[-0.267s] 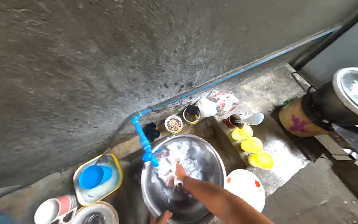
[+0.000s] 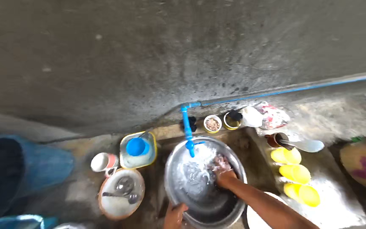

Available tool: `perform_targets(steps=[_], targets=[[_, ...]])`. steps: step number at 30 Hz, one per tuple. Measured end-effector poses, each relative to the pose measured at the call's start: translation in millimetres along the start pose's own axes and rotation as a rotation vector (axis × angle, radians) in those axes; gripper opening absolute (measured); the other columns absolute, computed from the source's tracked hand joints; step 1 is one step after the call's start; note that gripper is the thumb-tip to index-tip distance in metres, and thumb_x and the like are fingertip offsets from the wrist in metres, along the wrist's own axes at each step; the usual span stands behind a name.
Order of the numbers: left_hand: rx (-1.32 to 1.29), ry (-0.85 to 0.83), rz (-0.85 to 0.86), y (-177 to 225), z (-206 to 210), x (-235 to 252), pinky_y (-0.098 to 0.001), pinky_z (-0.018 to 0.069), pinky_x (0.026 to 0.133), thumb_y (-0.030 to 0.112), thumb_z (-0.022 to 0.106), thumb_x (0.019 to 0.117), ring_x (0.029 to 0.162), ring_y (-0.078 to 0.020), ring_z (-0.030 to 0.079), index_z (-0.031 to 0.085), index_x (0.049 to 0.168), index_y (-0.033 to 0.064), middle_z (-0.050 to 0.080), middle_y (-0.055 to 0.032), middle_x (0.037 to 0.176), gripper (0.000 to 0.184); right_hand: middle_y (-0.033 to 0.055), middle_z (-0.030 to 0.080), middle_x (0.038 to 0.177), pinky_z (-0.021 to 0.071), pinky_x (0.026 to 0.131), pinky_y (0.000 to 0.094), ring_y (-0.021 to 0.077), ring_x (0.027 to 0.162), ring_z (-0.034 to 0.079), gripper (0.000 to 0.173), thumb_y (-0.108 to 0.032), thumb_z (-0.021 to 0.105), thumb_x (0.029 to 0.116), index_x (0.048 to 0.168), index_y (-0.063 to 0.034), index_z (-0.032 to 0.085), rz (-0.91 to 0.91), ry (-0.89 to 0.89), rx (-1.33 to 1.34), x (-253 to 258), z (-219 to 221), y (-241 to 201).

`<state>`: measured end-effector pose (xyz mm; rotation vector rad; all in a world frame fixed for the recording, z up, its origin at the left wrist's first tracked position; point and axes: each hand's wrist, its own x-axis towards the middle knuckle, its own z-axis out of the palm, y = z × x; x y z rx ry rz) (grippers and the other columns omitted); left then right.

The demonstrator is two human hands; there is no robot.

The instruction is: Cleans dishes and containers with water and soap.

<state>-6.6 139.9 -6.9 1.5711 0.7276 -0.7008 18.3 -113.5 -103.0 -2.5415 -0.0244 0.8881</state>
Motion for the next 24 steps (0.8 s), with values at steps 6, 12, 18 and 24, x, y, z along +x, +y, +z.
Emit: perform_targets(steps=[6,12,18,24], targets=[[-0.039,-0.137,-0.004,-2.0,22.2,6.3,-0.0359,0.056,0.085,-0.007,0.063,0.0868,0.098,-0.0188,0.065,0.043,0.14,-0.0057,0.063,-0.018,0.114,0.057,0.0278,0.047,0.152,0.0286,0.123,0.0539,0.0421,0.146,0.04,0.059,-0.035,0.056,0.1027,0.148,0.0023,0.05,-0.062,0.107,0.277,52.4,22.1,-60.3],[-0.258,-0.072,-0.191,7.5,0.5,8.3,-0.0405,0.0575,0.073,-0.01,0.058,0.0895,0.084,-0.0236,0.066,0.052,0.125,-0.0053,0.064,-0.0174,0.099,0.037,0.0258,0.067,0.124,0.0465,0.105,0.0601,0.0398,0.117,0.064,0.045,-0.031,0.062,0.1027,0.136,-0.001,0.062,-0.342,-0.551,0.32,-73.3,-34.6,-74.8],[-0.251,-0.345,-0.367,32.0,26.3,-4.5,-0.0507,0.0586,0.072,0.031,0.04,0.1081,0.084,-0.0333,0.069,0.05,0.129,0.0033,0.066,-0.0205,0.105,0.037,0.0217,0.076,0.101,0.0495,0.096,0.0649,0.0432,0.1,0.072,0.02,-0.007,0.062,0.0965,0.108,-0.0026,0.078,-0.259,0.214,-0.089,-160.7,-87.7,-60.4],[0.147,-0.239,0.256,33.2,77.6,60.7,-0.0533,0.0233,0.125,0.041,0.034,0.1113,0.154,-0.0367,0.025,0.021,0.162,0.0051,0.023,-0.023,0.166,0.064,0.022,0.069,0.078,0.0512,0.073,0.0628,0.037,0.075,0.068,0.038,-0.031,0.07,0.0956,0.088,0.0059,0.073,0.1,0.567,0.348,-119.1,-92.8,-4.7]])
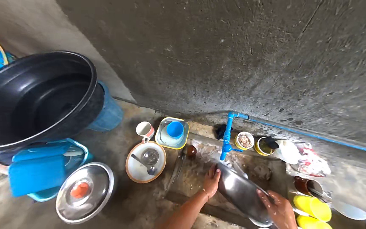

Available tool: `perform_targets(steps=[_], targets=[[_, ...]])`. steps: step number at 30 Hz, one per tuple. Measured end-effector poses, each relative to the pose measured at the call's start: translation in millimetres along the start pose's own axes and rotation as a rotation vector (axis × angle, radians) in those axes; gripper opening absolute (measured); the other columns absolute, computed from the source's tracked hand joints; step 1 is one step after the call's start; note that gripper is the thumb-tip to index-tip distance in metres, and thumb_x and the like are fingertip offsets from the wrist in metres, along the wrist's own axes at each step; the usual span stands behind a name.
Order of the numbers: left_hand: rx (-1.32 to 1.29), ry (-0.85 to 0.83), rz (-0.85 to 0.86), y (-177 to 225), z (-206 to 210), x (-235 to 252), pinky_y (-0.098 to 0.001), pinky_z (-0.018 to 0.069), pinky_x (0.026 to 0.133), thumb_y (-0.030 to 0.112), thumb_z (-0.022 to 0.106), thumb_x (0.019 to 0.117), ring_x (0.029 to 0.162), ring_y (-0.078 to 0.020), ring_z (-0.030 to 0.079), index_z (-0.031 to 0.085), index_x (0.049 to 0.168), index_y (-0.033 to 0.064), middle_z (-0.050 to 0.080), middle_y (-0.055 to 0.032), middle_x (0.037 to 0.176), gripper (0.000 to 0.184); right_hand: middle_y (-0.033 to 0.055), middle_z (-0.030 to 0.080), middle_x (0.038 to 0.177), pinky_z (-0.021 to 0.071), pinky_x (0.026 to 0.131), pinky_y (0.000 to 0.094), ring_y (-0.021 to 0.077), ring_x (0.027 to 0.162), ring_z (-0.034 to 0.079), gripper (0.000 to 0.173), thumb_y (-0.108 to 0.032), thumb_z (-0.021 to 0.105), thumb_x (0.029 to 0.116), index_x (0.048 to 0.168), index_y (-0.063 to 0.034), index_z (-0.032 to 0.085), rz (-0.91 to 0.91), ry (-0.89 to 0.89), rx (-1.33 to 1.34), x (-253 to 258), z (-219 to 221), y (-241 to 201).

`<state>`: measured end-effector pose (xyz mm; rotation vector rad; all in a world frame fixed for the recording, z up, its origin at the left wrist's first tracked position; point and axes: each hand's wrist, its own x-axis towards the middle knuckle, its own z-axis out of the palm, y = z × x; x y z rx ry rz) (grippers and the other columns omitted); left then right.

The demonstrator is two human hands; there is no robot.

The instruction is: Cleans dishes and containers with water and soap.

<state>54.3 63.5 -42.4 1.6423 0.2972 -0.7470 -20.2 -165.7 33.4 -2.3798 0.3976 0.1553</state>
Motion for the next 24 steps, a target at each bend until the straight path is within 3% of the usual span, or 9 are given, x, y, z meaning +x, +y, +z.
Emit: perform_targets(steps=[3,5,7,9,12,15,18,21,24], targets=[[0.246,0.078,0.098,2.5,2.2,45.3,-0.0513,0.0307,0.122,0.042,0.049,0.1068,0.147,-0.0402,0.038,0.034,0.156,-0.0009,0.038,-0.0297,0.156,0.067,0.0063,0.064,0.072,0.0507,0.068,0.0364,0.0108,0.067,0.058,0.032,-0.027,0.072,0.0949,0.084,0.003,0.07,0.223,0.117,0.303,34.6,22.7,38.4],[0.367,0.131,0.247,15.1,-2.2,66.1,-0.0471,0.038,0.118,0.032,0.056,0.1033,0.139,-0.033,0.049,0.052,0.147,0.0048,0.052,-0.0218,0.147,0.051,0.0048,0.066,0.076,0.0528,0.071,0.0299,0.0072,0.069,0.06,0.028,-0.022,0.067,0.0995,0.089,0.0031,0.069,0.396,0.141,0.539,49.5,42.0,55.3],[0.453,0.175,0.393,23.7,-15.7,75.1,-0.0446,0.0374,0.118,0.025,0.053,0.1035,0.138,-0.0285,0.051,0.059,0.142,0.0077,0.056,-0.0166,0.146,0.042,0.006,0.069,0.082,0.0575,0.073,0.0314,0.0091,0.074,0.066,0.032,-0.027,0.059,0.1045,0.095,0.002,0.069,0.515,0.198,0.766,59.6,64.3,69.7],[0.381,0.315,0.435,8.8,-29.5,78.8,-0.0445,0.0398,0.118,0.028,0.045,0.1069,0.135,-0.0258,0.055,0.062,0.138,0.0064,0.061,-0.0143,0.141,0.042,0.0079,0.071,0.1,0.059,0.081,0.0354,0.0118,0.09,0.069,0.04,-0.037,0.05,0.1077,0.117,-0.0008,0.066,0.622,0.219,0.964,59.7,82.0,79.0],[0.064,0.578,0.165,-28.7,-26.8,51.9,-0.0455,0.0363,0.119,0.029,0.035,0.1123,0.137,-0.0318,0.052,0.049,0.145,-0.0061,0.056,-0.0257,0.144,0.05,0.0096,0.066,0.127,0.0573,0.094,0.0433,0.0181,0.114,0.066,0.054,-0.049,0.04,0.1082,0.144,-0.0111,0.05,0.678,0.203,1.253,54.0,109.5,87.9],[-0.186,0.637,-0.108,-68.6,7.0,10.9,-0.0474,0.0223,0.126,0.035,0.019,0.1136,0.152,-0.036,0.031,0.028,0.156,-0.0084,0.031,-0.0303,0.161,0.061,0.0093,0.064,0.132,0.0569,0.095,0.0477,0.0216,0.118,0.065,0.061,-0.059,0.032,0.1067,0.148,-0.017,0.045,0.7,0.184,1.439,55.0,137.7,84.1],[-0.247,0.663,-0.14,-79.8,15.3,5.5,-0.05,0.0278,0.122,0.037,0.021,0.1134,0.149,-0.0375,0.034,0.026,0.156,-0.0074,0.032,-0.0313,0.159,0.061,0.0102,0.063,0.136,0.0552,0.099,0.0499,0.0235,0.121,0.064,0.062,-0.061,0.032,0.1062,0.149,-0.0175,0.044,0.732,0.166,1.504,54.0,153.0,83.8],[0.133,0.667,0.082,-47.7,-22.0,34.0,-0.0486,0.0313,0.122,0.032,0.038,0.1106,0.145,-0.0365,0.042,0.037,0.154,-0.0051,0.045,-0.0277,0.153,0.057,0.0119,0.063,0.136,0.0547,0.099,0.0495,0.0238,0.12,0.064,0.06,-0.057,0.033,0.1077,0.148,-0.0146,0.046,0.764,0.156,1.448,45.4,159.5,92.8],[0.733,0.505,0.265,4.0,-32.7,62.0,-0.0555,0.0286,0.121,0.038,0.039,0.1079,0.145,-0.036,0.043,0.052,0.149,0.0101,0.05,-0.0172,0.153,0.051,0.0143,0.067,0.127,0.0575,0.093,0.0485,0.0241,0.112,0.068,0.06,-0.055,0.035,0.1082,0.144,-0.0092,0.052,0.782,0.091,1.327,38.4,172.9,92.4]])
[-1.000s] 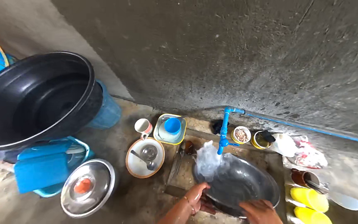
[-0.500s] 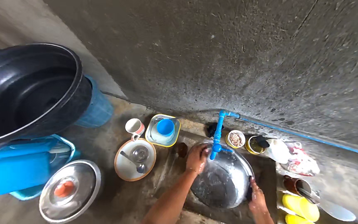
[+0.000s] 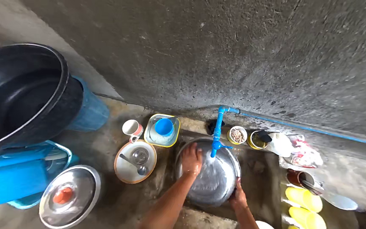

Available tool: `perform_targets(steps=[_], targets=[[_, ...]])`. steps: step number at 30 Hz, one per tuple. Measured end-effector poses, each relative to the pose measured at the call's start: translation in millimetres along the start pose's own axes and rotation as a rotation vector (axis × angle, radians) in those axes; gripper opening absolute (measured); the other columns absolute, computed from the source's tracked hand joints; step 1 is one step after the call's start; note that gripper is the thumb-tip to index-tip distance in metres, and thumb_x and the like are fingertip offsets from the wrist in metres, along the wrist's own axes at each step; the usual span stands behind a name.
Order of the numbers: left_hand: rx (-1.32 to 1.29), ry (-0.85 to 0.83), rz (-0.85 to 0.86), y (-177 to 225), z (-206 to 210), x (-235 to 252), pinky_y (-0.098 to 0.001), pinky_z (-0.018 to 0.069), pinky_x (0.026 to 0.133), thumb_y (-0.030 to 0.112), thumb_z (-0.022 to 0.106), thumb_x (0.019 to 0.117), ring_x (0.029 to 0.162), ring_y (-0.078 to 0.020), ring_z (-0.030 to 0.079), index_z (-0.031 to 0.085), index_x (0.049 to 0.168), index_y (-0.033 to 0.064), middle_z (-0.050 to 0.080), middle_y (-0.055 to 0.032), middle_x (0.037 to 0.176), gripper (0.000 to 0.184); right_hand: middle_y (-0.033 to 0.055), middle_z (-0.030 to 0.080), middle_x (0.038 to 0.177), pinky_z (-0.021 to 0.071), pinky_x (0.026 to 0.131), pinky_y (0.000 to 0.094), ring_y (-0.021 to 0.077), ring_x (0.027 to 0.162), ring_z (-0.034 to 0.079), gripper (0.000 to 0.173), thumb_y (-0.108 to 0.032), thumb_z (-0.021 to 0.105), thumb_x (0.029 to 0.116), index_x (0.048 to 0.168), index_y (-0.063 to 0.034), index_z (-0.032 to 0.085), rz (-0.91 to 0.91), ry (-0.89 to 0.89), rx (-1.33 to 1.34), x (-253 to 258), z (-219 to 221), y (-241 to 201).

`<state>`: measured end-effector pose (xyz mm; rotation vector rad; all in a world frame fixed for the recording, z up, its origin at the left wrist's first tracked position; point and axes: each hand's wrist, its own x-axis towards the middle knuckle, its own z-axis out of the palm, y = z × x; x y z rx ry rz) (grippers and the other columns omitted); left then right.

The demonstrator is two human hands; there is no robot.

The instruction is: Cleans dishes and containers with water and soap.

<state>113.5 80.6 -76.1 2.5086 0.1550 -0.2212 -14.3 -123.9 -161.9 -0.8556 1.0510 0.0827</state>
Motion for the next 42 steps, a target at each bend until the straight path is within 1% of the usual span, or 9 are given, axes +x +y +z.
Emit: perform_targets(steps=[4,10,15,21,25,28,31,37,42], targets=[[0.204,-0.247,0.361,40.9,25.3,-20.5,-0.0695,0.001,0.122,0.042,0.047,0.1037,0.157,-0.0383,0.015,0.048,0.154,0.0207,0.031,-0.0115,0.167,0.055,0.0154,0.066,0.131,0.0551,0.097,0.0521,0.0269,0.117,0.066,0.063,-0.058,0.04,0.1057,0.143,-0.0083,0.053,0.084,-0.011,-0.021,5.6,20.1,11.8],[0.239,-0.206,0.859,-24.8,61.4,-112.0,-0.066,0.0183,0.121,0.043,0.07,0.0938,0.154,-0.0298,0.029,0.053,0.15,0.0337,0.039,-0.0017,0.164,0.059,0.0162,0.068,0.125,0.0567,0.095,0.0489,0.0262,0.112,0.068,0.063,-0.057,0.038,0.1061,0.143,-0.0073,0.052,0.076,-0.08,0.078,5.7,14.9,12.5],[0.06,0.035,0.315,-56.0,17.6,-66.3,-0.0673,0.0157,0.122,0.072,0.045,0.0938,0.152,-0.0502,0.021,0.036,0.158,0.0017,0.027,-0.03,0.163,0.095,0.0153,0.069,0.122,0.0575,0.092,0.0499,0.0254,0.11,0.068,0.057,-0.052,0.042,0.107,0.138,-0.0063,0.057,-0.012,0.021,-0.055,-19.3,6.1,-29.0],[-0.53,-0.535,-0.181,27.5,-18.3,32.8,-0.0508,0.0284,0.122,0.044,0.018,0.1127,0.148,-0.0323,0.038,0.041,0.153,-0.002,0.042,-0.0239,0.157,0.065,0.0027,0.065,0.067,0.0546,0.061,0.0287,0.007,0.06,0.062,0.035,-0.028,0.067,0.1004,0.079,-0.0009,0.069,-0.493,0.159,-0.628,-93.1,15.3,-119.2],[-0.663,-0.704,-0.383,54.2,-4.3,19.0,-0.0502,0.0421,0.108,0.03,0.046,0.1098,0.131,-0.0311,0.052,0.05,0.145,0.0027,0.054,-0.0218,0.143,0.044,0.02,0.069,0.072,0.0506,0.07,0.0657,0.0402,0.073,0.068,0.048,-0.045,0.07,0.0938,0.084,0.0016,0.075,-0.682,0.09,-1.311,-126.9,23.7,-114.9],[-0.65,-0.805,-0.716,19.7,-5.4,1.0,-0.0557,0.0533,0.081,0.024,0.055,0.1002,0.098,-0.0334,0.063,0.058,0.128,0.0018,0.063,-0.0211,0.113,0.035,0.0212,0.074,0.089,0.0541,0.08,0.0666,0.0435,0.09,0.072,0.053,-0.053,0.062,0.0959,0.094,-0.0012,0.077,-0.623,-0.203,-1.585,-134.9,18.7,-90.9],[-0.646,-0.837,-0.751,-14.2,-19.0,-23.9,-0.0506,0.056,0.08,0.012,0.053,0.1012,0.094,-0.031,0.064,0.053,0.129,-0.0035,0.063,-0.021,0.111,0.032,0.0205,0.069,0.118,0.0512,0.101,0.0513,0.0338,0.113,0.066,0.048,-0.043,0.054,0.1033,0.12,-0.0014,0.071,-0.434,-0.544,-1.456,-109.6,26.4,-75.2],[-0.7,-0.807,-0.45,-9.0,-44.7,-62.7,-0.0442,0.0564,0.091,-0.005,0.067,0.0858,0.113,-0.0256,0.063,0.03,0.154,0.0048,0.058,-0.0192,0.133,0.078,0.0189,0.044,0.159,0.0321,0.122,0.0531,0.038,0.151,0.034,0.044,-0.029,0.044,0.107,0.141,-0.0073,0.062,-0.908,-0.838,-1.217,-33.9,130.9,-16.2],[-0.711,-0.689,-0.359,-0.4,-78.6,-100.0,-0.0385,0.0508,0.105,-0.003,0.071,0.084,0.127,-0.0224,0.059,0.013,0.16,0.001,0.05,-0.0218,0.148,0.095,0.025,0.066,0.129,0.0381,0.115,0.0541,0.0395,0.129,0.057,0.042,-0.025,0.046,0.1058,0.126,0.0059,0.067,-0.839,-0.148,-1.346,28.1,160.2,-50.5]])
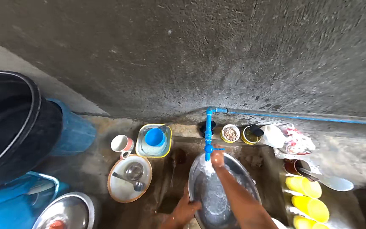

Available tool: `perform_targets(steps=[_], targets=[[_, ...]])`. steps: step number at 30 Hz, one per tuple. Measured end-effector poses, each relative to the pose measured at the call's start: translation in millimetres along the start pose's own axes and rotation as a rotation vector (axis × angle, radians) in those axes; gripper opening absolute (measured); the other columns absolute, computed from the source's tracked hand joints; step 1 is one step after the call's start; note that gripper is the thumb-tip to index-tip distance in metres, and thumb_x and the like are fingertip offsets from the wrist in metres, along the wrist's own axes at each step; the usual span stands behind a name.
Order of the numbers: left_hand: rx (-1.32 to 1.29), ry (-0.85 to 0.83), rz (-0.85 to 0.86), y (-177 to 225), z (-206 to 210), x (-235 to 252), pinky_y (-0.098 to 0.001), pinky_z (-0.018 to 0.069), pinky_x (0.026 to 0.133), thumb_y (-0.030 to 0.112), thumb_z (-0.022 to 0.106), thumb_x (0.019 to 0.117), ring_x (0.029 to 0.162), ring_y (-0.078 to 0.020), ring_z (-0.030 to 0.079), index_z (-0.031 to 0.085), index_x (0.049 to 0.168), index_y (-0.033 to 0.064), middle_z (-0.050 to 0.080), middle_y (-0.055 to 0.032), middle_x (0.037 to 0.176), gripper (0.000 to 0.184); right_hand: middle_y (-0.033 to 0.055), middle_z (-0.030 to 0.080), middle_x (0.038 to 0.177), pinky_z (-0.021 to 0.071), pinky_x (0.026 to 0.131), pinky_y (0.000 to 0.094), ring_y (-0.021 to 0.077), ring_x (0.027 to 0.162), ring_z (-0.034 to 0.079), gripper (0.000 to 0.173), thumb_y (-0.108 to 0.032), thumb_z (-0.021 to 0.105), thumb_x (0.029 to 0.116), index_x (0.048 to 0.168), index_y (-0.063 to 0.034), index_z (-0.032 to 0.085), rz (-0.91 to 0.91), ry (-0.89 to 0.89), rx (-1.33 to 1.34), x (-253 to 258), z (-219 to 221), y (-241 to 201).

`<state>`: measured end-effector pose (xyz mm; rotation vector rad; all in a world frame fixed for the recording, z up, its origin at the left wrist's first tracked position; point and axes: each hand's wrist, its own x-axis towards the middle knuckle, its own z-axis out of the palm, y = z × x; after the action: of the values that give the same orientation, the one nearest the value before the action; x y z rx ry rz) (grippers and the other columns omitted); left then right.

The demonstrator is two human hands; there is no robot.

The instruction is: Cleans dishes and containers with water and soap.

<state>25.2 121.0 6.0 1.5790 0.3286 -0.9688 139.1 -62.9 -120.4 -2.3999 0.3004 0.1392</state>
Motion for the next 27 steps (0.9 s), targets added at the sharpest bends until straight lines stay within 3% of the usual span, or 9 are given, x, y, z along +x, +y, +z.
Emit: perform_targets(steps=[2,4,7,10,12,17,22,24,27], targets=[[-0.066,0.009,-0.065,2.2,0.2,-10.8,-0.0392,0.0534,0.101,0.001,0.07,0.0883,0.122,-0.0229,0.061,0.021,0.158,0.0006,0.052,-0.0212,0.144,0.086,0.025,0.063,0.135,0.031,0.116,0.0604,0.0434,0.135,0.051,0.046,-0.029,0.04,0.1081,0.129,0.0011,0.067,0.092,-0.106,-0.129,5.9,-9.1,-8.7],[-0.076,0.018,-0.215,11.9,-4.6,-4.0,-0.0425,0.0569,0.088,0.012,0.064,0.0979,0.102,-0.024,0.068,0.051,0.138,-0.0029,0.067,-0.0184,0.116,0.045,0.0262,0.065,0.13,0.0342,0.118,0.0546,0.0419,0.132,0.055,0.043,-0.026,0.045,0.1067,0.125,0.0041,0.069,-0.139,-0.17,-0.039,-24.6,-5.4,-42.2],[0.04,-0.015,-0.253,17.0,-11.6,6.3,-0.0405,0.0537,0.087,0.004,0.06,0.0965,0.097,-0.0209,0.064,0.056,0.126,-0.0049,0.065,-0.0155,0.107,0.032,0.0197,0.073,0.096,0.0498,0.095,0.0533,0.0385,0.101,0.068,0.039,-0.022,0.047,0.0991,0.089,0.0037,0.075,-0.651,-0.02,0.159,-57.6,11.8,-66.4],[-0.02,0.026,-0.245,11.4,-9.0,-14.9,-0.0405,0.0574,0.083,0.001,0.058,0.097,0.095,-0.0222,0.067,0.043,0.143,-0.0028,0.065,-0.018,0.112,0.048,0.0238,0.068,0.123,0.0433,0.111,0.0513,0.0373,0.124,0.061,0.04,-0.024,0.047,0.1064,0.122,0.0062,0.068,-0.041,-0.112,0.029,-19.2,-8.8,-35.0],[-0.049,-0.007,-0.266,9.7,-13.0,-22.1,-0.0422,0.0602,0.079,0.005,0.06,0.0985,0.093,-0.0241,0.07,0.043,0.143,-0.0012,0.067,-0.0183,0.11,0.048,0.0234,0.066,0.132,0.0348,0.113,0.0582,0.0406,0.131,0.055,0.045,-0.028,0.041,0.1074,0.126,0.001,0.069,0.11,-0.083,-0.14,1.3,-11.4,-16.1],[0.05,-0.017,-0.255,18.6,-19.8,3.6,-0.0418,0.0547,0.087,0.001,0.062,0.0933,0.098,-0.0222,0.064,0.051,0.132,-0.0053,0.065,-0.0167,0.11,0.04,0.0239,0.073,0.1,0.0503,0.093,0.0536,0.0405,0.103,0.068,0.039,-0.021,0.046,0.0989,0.092,0.0063,0.074,-0.639,-0.039,0.106,-60.7,13.4,-72.4],[-0.066,0.067,-0.264,15.2,-13.5,-27.9,-0.0412,0.06,0.08,0.005,0.061,0.0973,0.093,-0.0235,0.07,0.044,0.143,-0.0013,0.067,-0.0183,0.109,0.049,0.0223,0.066,0.133,0.0363,0.114,0.0568,0.0382,0.132,0.056,0.045,-0.029,0.041,0.1075,0.128,0.0005,0.068,0.125,-0.104,-0.158,4.7,-9.9,-18.1],[-0.043,-0.012,-0.326,18.1,-21.7,-18.9,-0.044,0.059,0.083,0.016,0.062,0.1004,0.097,-0.0251,0.07,0.055,0.132,-0.0025,0.069,-0.0175,0.109,0.037,0.025,0.069,0.123,0.0438,0.11,0.054,0.0386,0.124,0.062,0.041,-0.025,0.046,0.1056,0.119,0.0044,0.071,-0.041,-0.102,-0.083,-18.1,-3.7,-39.1],[0.058,-0.03,-0.343,26.1,-25.1,-3.7,-0.0454,0.054,0.087,0.009,0.061,0.0969,0.099,-0.0253,0.064,0.059,0.122,-0.0054,0.065,-0.0175,0.109,0.029,0.0217,0.073,0.099,0.0494,0.096,0.0554,0.0411,0.103,0.068,0.039,-0.021,0.045,0.0994,0.09,0.003,0.075,-0.726,-0.083,0.175,-62.7,19.7,-74.6]])
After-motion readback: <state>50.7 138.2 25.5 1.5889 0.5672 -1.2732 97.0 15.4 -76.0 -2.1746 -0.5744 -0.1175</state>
